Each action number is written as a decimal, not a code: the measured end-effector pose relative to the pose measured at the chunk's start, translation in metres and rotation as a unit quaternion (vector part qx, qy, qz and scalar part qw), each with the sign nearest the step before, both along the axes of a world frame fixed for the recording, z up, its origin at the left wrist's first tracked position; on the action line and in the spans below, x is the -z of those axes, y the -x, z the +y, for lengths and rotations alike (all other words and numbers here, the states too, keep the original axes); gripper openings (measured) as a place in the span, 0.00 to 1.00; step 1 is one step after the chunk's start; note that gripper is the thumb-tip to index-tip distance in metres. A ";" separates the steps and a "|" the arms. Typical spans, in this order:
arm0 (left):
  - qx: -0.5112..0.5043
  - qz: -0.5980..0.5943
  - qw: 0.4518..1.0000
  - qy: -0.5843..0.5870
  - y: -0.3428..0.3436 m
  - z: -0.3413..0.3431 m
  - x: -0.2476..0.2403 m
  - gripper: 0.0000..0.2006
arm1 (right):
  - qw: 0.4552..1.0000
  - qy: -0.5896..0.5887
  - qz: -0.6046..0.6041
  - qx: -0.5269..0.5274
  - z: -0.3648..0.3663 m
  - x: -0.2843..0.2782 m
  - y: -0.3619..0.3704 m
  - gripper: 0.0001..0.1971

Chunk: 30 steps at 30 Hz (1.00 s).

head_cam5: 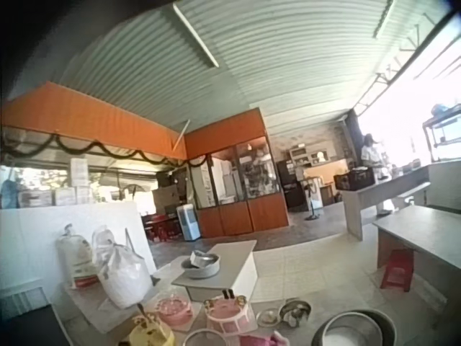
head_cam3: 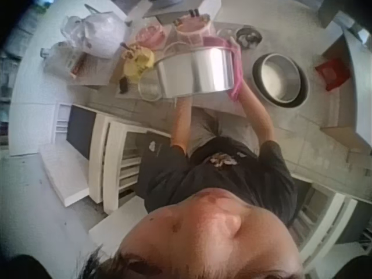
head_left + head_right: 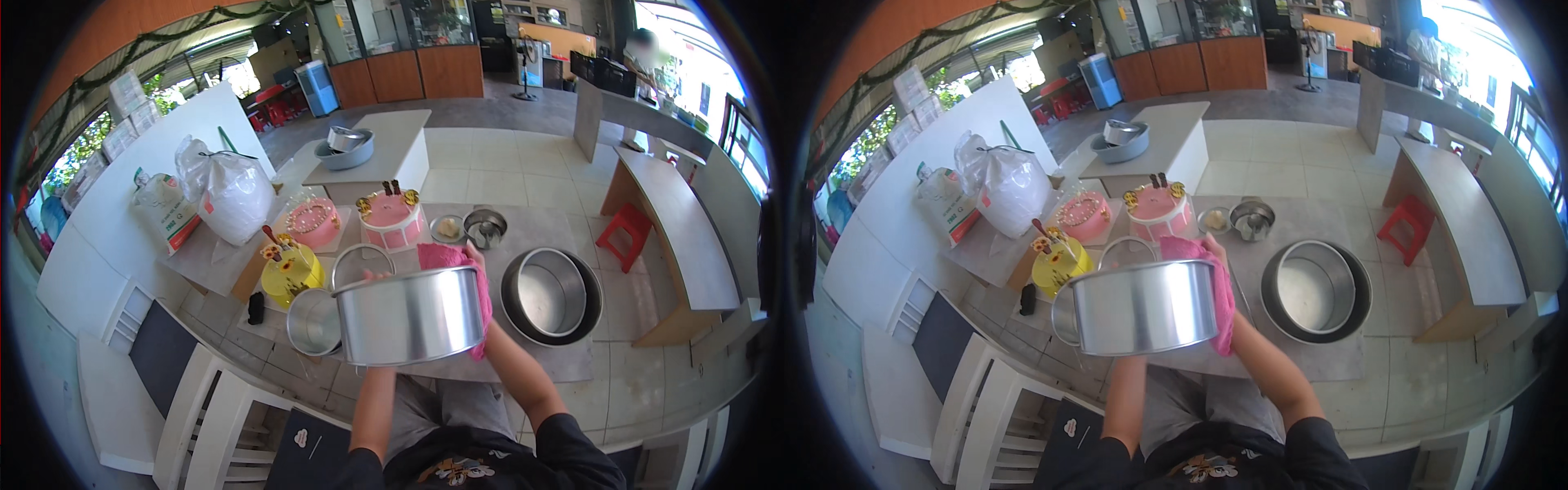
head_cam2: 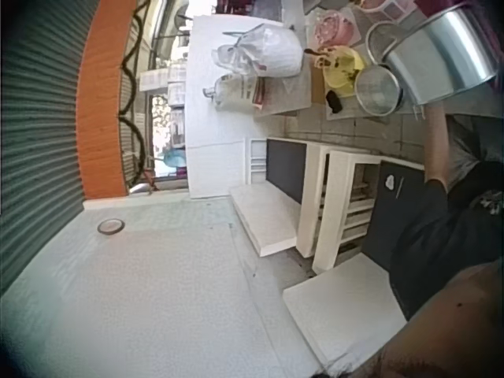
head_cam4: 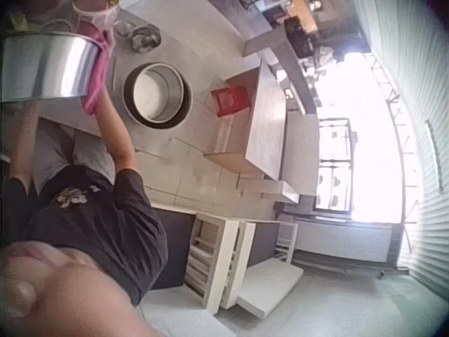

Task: Using a pink cloth to dry metal bowls, cake pans, and a sieve on a work table.

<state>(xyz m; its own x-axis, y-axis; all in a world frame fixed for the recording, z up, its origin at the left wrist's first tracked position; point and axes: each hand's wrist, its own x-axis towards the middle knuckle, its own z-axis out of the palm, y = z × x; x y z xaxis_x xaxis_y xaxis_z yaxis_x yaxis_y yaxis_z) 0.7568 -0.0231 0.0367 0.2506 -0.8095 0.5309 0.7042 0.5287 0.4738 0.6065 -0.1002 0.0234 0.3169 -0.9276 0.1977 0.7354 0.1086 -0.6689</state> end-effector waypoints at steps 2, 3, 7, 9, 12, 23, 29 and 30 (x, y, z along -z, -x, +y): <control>0.015 0.028 0.999 -0.016 -0.007 0.008 0.001 0.22 | 0.995 -0.004 0.087 0.039 0.032 -0.059 0.016 0.16; -0.116 -0.132 0.984 -0.008 -0.010 0.013 -0.014 0.20 | 0.963 0.136 0.204 0.111 0.025 -0.058 0.036 0.17; -0.434 -0.559 0.700 0.094 0.002 0.037 -0.031 0.21 | 0.808 0.459 0.305 0.210 0.023 -0.071 0.045 0.18; -0.466 -0.496 0.724 0.112 0.009 0.046 -0.026 0.24 | 0.763 0.532 0.320 0.179 0.037 -0.084 0.043 0.17; -0.445 -0.455 0.761 0.125 0.020 0.055 -0.033 0.24 | 0.860 0.427 0.261 0.105 0.041 -0.091 0.053 0.19; -0.073 0.086 0.973 -0.202 0.026 0.065 -0.023 0.25 | 0.957 -0.218 -0.153 -0.114 0.055 -0.044 0.041 0.19; -0.137 0.155 0.961 -0.181 0.045 0.027 -0.007 0.24 | 0.957 0.146 0.150 0.199 0.030 0.069 -0.028 0.17; -0.259 0.079 0.939 -0.211 0.045 0.029 -0.006 0.23 | 0.919 0.219 0.207 0.253 0.026 0.093 -0.023 0.17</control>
